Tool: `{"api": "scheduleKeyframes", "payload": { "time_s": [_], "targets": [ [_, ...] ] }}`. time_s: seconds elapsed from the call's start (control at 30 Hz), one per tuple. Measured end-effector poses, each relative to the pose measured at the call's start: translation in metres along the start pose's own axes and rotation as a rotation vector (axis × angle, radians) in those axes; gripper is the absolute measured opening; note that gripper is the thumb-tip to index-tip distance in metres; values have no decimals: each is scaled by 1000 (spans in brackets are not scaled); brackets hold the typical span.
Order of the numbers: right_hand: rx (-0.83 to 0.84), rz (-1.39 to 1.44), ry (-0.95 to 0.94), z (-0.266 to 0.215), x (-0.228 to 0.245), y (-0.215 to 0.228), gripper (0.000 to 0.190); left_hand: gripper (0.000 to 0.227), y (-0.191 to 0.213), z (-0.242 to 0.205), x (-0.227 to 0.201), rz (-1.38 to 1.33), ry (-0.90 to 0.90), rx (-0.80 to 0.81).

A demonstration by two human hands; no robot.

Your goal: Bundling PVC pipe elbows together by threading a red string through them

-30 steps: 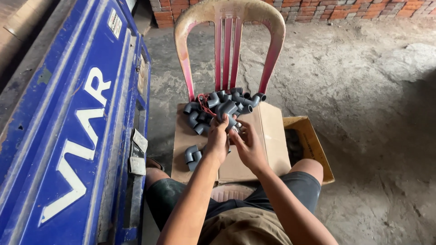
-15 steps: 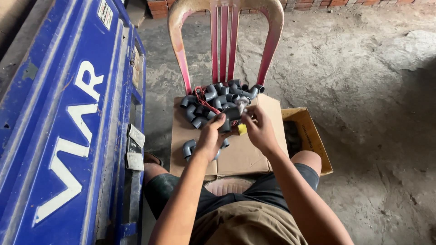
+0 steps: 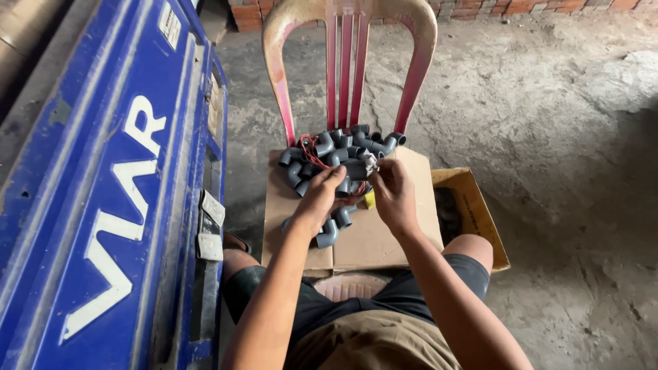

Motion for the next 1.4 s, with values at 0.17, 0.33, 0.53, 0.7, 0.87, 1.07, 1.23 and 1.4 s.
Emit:
{"api": "scheduleKeyframes", "payload": {
  "time_s": [0.17, 0.33, 0.53, 0.7, 0.87, 1.07, 1.23, 1.4],
  "targets": [
    [91, -120, -41, -1, 23, -19, 35, 38, -24, -7, -23, 220, -81, 65],
    [180, -41, -299, -1, 10, -26, 54, 36, -26, 0, -10, 140, -62, 58],
    [452, -241, -510, -3, -23, -47, 47, 40, -12, 24, 49, 71, 19, 50],
    [31, -103, -130, -3, 1, -33, 58, 44, 36, 62, 87, -130, -64, -205],
    [104, -53, -247, 14, -96, -51, 31, 52, 28, 55, 84, -172, -24, -259],
    [-32, 215, -349, 24, -132, -38, 20, 51, 39, 63, 102, -129, -52, -308],
    [-52, 116, -465, 7, -146, -25, 28, 48, 40, 43, 127, -117, -73, -378],
    [-43, 37, -555, -19, -149, -17, 36, 42, 60, 42, 159, -148, -191, -376]
  ]
}}
Point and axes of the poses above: each hand's wrist, its own z-axis towards the middle knuckle, its own y-axis out of the back of the hand, x = y × z, the point moved 10 cm from there along z, towards the middle knuckle, and after that the axes turned 13 degrees about -y, right-handed, at the moved point
